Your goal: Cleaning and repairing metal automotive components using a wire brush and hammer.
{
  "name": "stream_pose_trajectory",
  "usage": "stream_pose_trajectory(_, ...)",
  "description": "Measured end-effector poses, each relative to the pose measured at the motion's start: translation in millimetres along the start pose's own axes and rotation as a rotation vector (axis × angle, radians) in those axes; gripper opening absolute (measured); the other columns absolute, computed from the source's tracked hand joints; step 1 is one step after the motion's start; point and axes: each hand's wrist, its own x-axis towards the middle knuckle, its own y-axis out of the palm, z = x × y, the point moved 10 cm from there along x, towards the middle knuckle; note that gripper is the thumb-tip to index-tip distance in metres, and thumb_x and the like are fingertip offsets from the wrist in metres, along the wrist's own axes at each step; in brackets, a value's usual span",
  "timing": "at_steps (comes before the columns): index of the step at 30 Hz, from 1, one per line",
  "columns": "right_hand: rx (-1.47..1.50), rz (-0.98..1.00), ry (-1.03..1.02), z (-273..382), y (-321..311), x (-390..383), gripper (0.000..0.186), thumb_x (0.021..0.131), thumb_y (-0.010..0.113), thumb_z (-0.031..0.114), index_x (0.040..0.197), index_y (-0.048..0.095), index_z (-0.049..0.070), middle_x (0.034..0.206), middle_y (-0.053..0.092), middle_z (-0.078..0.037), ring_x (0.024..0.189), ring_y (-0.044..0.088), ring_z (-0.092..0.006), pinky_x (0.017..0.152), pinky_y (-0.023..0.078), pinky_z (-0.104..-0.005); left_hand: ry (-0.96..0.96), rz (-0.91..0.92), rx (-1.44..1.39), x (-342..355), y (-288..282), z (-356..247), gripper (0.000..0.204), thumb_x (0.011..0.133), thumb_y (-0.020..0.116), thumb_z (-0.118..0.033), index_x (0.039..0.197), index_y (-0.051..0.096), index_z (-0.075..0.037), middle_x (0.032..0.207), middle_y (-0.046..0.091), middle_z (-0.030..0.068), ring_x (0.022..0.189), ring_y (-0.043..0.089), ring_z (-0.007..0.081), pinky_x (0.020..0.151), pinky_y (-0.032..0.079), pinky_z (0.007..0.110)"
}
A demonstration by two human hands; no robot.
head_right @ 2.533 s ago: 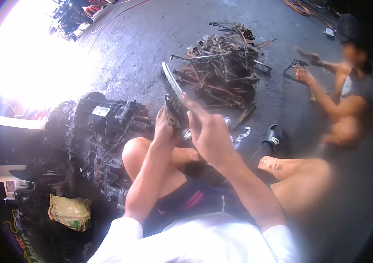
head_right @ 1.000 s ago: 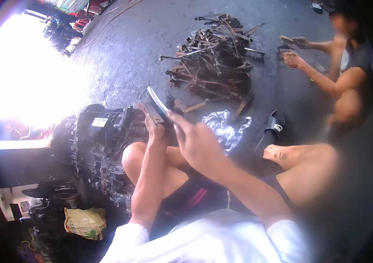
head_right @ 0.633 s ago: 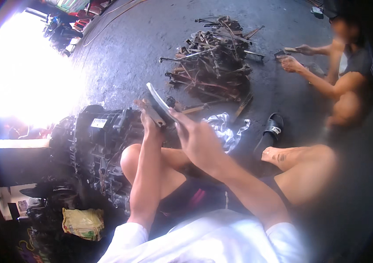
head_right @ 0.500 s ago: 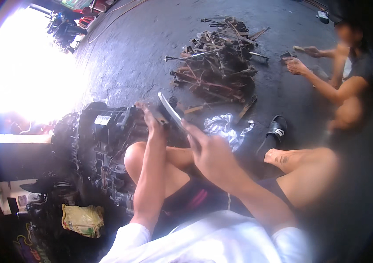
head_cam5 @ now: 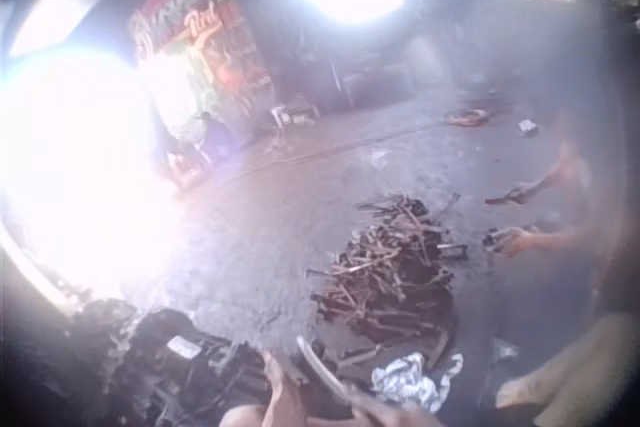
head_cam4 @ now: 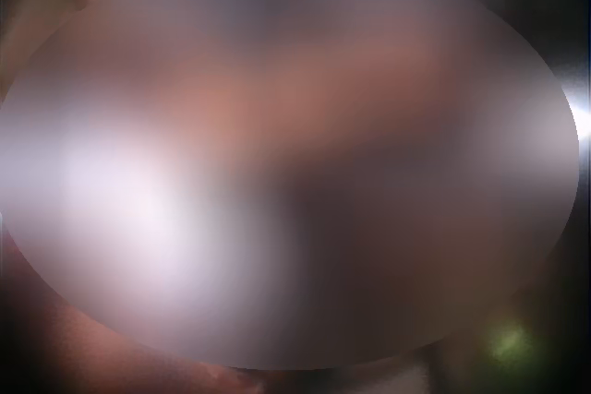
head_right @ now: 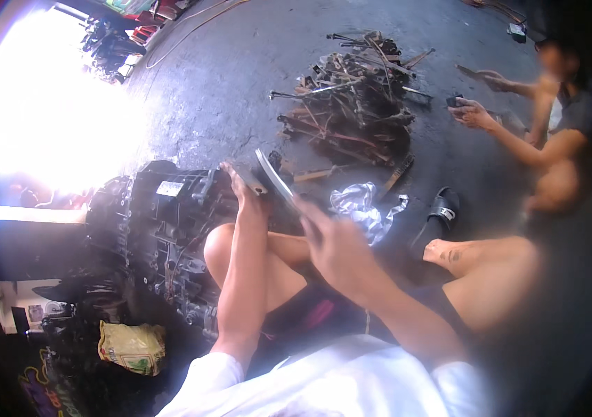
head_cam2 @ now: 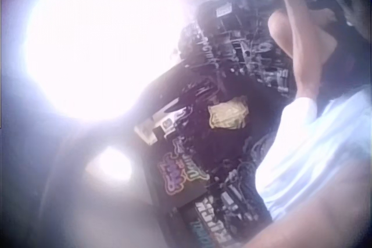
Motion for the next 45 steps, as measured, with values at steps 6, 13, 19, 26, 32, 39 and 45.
stream_pose_trajectory(6,0.04,0.006,-0.023,-3.2,11.2,12.2,0.037,0.096,0.055,0.015,0.133,0.058,0.009,0.061,0.057,-0.025,0.057,0.059,-0.0438,0.055,0.046,-0.0512,-0.035,-0.044,0.127,-3.8,-12.2,9.4,0.091,0.091,0.021,-0.08,0.14,0.04,-0.005,0.122,0.056,0.0197,0.096,0.062,0.0342,0.08,0.057,0.049)
stream_pose_trajectory(13,-0.013,-0.015,-0.072,6.9,5.7,13.5,0.038,0.094,0.058,0.004,0.132,0.059,0.007,0.081,0.061,-0.027,0.053,0.055,-0.0372,0.052,0.044,-0.0392,0.004,0.094,0.13,19.9,-12.0,7.3,0.09,0.091,0.028,-0.08,0.142,0.042,-0.008,0.123,0.057,0.0178,0.106,0.06,0.0345,0.092,0.05,0.051)
stream_pose_trajectory(19,0.217,-0.18,-0.055,0.8,-36.4,12.8,0.037,0.098,0.055,0.004,0.134,0.058,0.008,0.085,0.066,-0.018,0.056,0.046,-0.0079,0.055,0.044,-0.0287,0.152,0.063,0.238,23.0,-12.9,-22.7,0.073,0.101,0.03,-0.059,0.151,0.029,-0.005,0.127,0.054,0.0198,0.107,0.06,0.0333,0.093,0.049,0.049)
stream_pose_trajectory(26,0.188,-0.19,0.09,-60.1,-4.3,10.0,0.04,0.098,0.054,0.005,0.138,0.055,0.008,0.062,0.051,-0.011,0.054,0.04,-0.0104,0.052,0.041,-0.03,0.095,0.144,0.175,36.4,-20.8,-4.6,0.064,0.099,0.04,-0.061,0.139,0.04,-0.011,0.108,0.065,0.0186,0.094,0.067,0.0304,0.083,0.056,0.047)
stream_pose_trajectory(32,0.147,-0.113,0.054,-76.5,12.4,-10.5,0.044,0.095,0.057,0.004,0.138,0.054,0.01,0.078,0.065,-0.024,0.056,0.065,-0.0274,0.055,0.046,-0.0346,0.13,0.011,0.185,34.7,-30.3,-13.1,0.072,0.096,0.037,-0.068,0.138,0.039,-0.009,0.107,0.064,0.0187,0.091,0.066,0.0307,0.081,0.056,0.046)
stream_pose_trajectory(39,0.243,-0.141,0.005,-86.1,24.9,17.0,0.044,0.092,0.06,0.0,0.136,0.055,0.006,0.096,0.068,-0.026,0.084,0.071,-0.0361,0.07,0.053,-0.0352,0.046,-0.036,0.25,42.8,-37.0,-3.4,0.075,0.093,0.038,-0.07,0.138,0.041,-0.01,0.121,0.057,0.0198,0.097,0.062,0.0329,0.084,0.053,0.05)
stream_pose_trajectory(45,0.261,-0.164,0.052,-71.6,25.0,-17.3,0.041,0.093,0.059,0.001,0.134,0.056,0.005,0.098,0.068,-0.026,0.081,0.072,-0.0324,0.069,0.053,-0.0331,0.096,-0.01,0.312,38.5,-32.7,-12.7,0.079,0.089,0.046,-0.071,0.131,0.041,-0.004,0.11,0.057,0.0171,0.095,0.061,0.0306,0.084,0.051,0.044)
